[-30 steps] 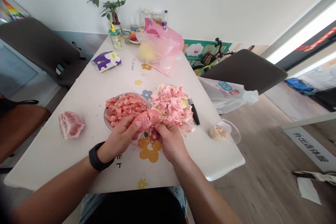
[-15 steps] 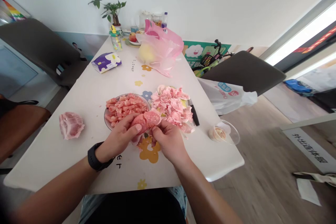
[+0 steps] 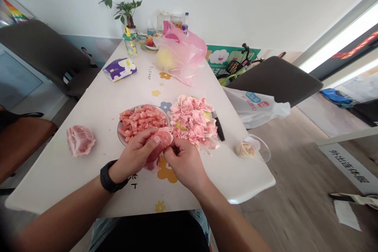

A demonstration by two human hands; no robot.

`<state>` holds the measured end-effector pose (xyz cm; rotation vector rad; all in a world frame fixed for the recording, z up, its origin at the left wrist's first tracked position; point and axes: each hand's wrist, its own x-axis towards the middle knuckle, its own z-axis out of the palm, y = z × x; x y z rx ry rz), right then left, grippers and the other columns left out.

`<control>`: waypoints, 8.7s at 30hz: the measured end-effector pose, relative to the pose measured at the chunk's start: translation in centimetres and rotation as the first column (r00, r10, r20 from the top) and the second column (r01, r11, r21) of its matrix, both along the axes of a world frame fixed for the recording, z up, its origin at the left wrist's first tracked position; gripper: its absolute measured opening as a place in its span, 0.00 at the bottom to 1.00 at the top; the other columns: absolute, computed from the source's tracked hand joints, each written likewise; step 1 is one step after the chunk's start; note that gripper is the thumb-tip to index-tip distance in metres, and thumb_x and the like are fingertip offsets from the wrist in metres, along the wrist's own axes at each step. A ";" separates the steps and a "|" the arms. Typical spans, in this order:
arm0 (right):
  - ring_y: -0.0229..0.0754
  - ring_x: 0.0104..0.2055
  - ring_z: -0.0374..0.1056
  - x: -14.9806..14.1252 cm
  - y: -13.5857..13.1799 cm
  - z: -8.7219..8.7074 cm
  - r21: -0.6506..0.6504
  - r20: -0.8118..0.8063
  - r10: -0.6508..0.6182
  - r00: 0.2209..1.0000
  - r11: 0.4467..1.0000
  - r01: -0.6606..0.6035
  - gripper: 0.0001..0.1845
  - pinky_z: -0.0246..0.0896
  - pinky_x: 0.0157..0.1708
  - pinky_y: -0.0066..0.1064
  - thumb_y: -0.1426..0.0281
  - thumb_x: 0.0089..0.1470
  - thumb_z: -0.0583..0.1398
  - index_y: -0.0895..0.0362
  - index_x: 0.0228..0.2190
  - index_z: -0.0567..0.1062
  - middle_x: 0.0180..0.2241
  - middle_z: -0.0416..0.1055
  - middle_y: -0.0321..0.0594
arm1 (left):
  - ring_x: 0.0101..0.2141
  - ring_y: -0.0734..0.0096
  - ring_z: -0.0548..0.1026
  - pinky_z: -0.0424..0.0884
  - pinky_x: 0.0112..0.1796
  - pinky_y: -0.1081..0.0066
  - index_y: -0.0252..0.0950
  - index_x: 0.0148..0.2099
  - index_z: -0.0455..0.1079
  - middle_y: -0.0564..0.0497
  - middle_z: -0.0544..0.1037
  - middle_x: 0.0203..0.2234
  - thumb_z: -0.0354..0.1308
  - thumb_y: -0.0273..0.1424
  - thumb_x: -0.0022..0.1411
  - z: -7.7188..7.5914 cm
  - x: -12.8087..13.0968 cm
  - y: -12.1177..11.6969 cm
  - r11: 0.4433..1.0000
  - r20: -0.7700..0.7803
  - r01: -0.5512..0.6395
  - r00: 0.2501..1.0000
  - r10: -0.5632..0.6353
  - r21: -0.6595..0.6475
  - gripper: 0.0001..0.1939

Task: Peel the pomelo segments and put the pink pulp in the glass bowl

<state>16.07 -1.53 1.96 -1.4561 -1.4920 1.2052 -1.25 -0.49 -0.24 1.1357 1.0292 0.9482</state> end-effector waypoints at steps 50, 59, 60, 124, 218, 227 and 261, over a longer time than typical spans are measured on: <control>0.32 0.18 0.58 0.0 0.9 0.7 -0.362 -0.711 -0.177 0.681 0.922 -0.139 0.10 0.60 0.19 0.24 0.69 0.44 0.72 0.55 0.27 0.77 0.17 0.66 0.29 | 0.19 0.74 0.71 0.69 0.21 0.72 0.39 0.50 0.75 0.52 0.80 0.29 0.68 0.45 0.60 0.1 -0.6 0.4 0.978 0.316 0.044 0.948 0.023 -0.205 0.21; 0.34 0.20 0.64 -0.8 0.9 0.4 -0.298 -0.603 -0.266 0.753 0.950 0.096 0.13 0.62 0.21 0.27 0.65 0.46 0.73 0.55 0.29 0.75 0.19 0.70 0.30 | 0.47 0.54 0.77 0.76 0.48 0.59 0.40 0.54 0.71 0.44 0.78 0.50 0.77 0.44 0.53 -0.4 -0.1 -0.6 0.938 -0.135 -0.090 0.981 0.142 0.334 0.31; 0.35 0.20 0.64 -1.0 0.8 0.5 -0.290 -0.586 -0.271 0.764 0.950 0.115 0.13 0.62 0.21 0.27 0.64 0.47 0.72 0.54 0.28 0.74 0.19 0.70 0.30 | 0.50 0.52 0.76 0.74 0.51 0.58 0.39 0.54 0.71 0.43 0.77 0.50 0.77 0.43 0.52 -0.4 0.0 -0.6 0.924 -0.160 -0.099 0.973 0.168 0.369 0.32; 0.46 0.41 0.79 2.7 1.4 4.2 0.660 0.385 0.000 0.923 0.699 -0.276 0.06 0.75 0.42 0.36 0.71 0.66 0.64 0.52 0.43 0.82 0.41 0.82 0.42 | 0.25 0.73 0.70 0.69 0.24 0.74 0.36 0.50 0.76 0.51 0.73 0.29 0.67 0.41 0.65 1.3 -1.8 0.0 0.946 0.435 0.293 0.840 -0.325 0.140 0.16; 0.40 0.25 0.67 2.0 0.0 0.0 -0.090 -0.064 -0.008 0.998 0.996 0.002 0.15 0.62 0.25 0.30 0.56 0.60 0.62 0.54 0.31 0.76 0.23 0.72 0.35 | 0.62 0.52 0.75 0.68 0.64 0.49 0.37 0.68 0.70 0.41 0.78 0.62 0.56 0.33 0.71 -0.3 -0.1 -0.2 0.960 -0.365 0.055 0.930 0.051 0.275 0.25; 0.38 0.24 0.64 1.2 0.2 0.2 -0.102 -0.004 -0.062 0.998 0.993 0.061 0.12 0.59 0.26 0.30 0.59 0.56 0.61 0.55 0.30 0.77 0.23 0.73 0.34 | 0.60 0.58 0.75 0.70 0.62 0.55 0.36 0.67 0.69 0.42 0.78 0.60 0.55 0.34 0.73 -0.4 0.1 -0.4 0.911 -0.437 0.128 0.897 0.062 0.393 0.23; 0.38 0.23 0.66 1.2 0.4 -0.1 -0.163 -0.172 -0.070 0.983 0.986 0.042 0.07 0.58 0.24 0.30 0.64 0.52 0.61 0.54 0.27 0.75 0.21 0.72 0.33 | 0.60 0.54 0.76 0.72 0.60 0.54 0.36 0.66 0.71 0.41 0.78 0.60 0.57 0.34 0.72 0.0 -0.1 -0.4 0.932 -0.437 0.084 0.896 0.085 0.354 0.23</control>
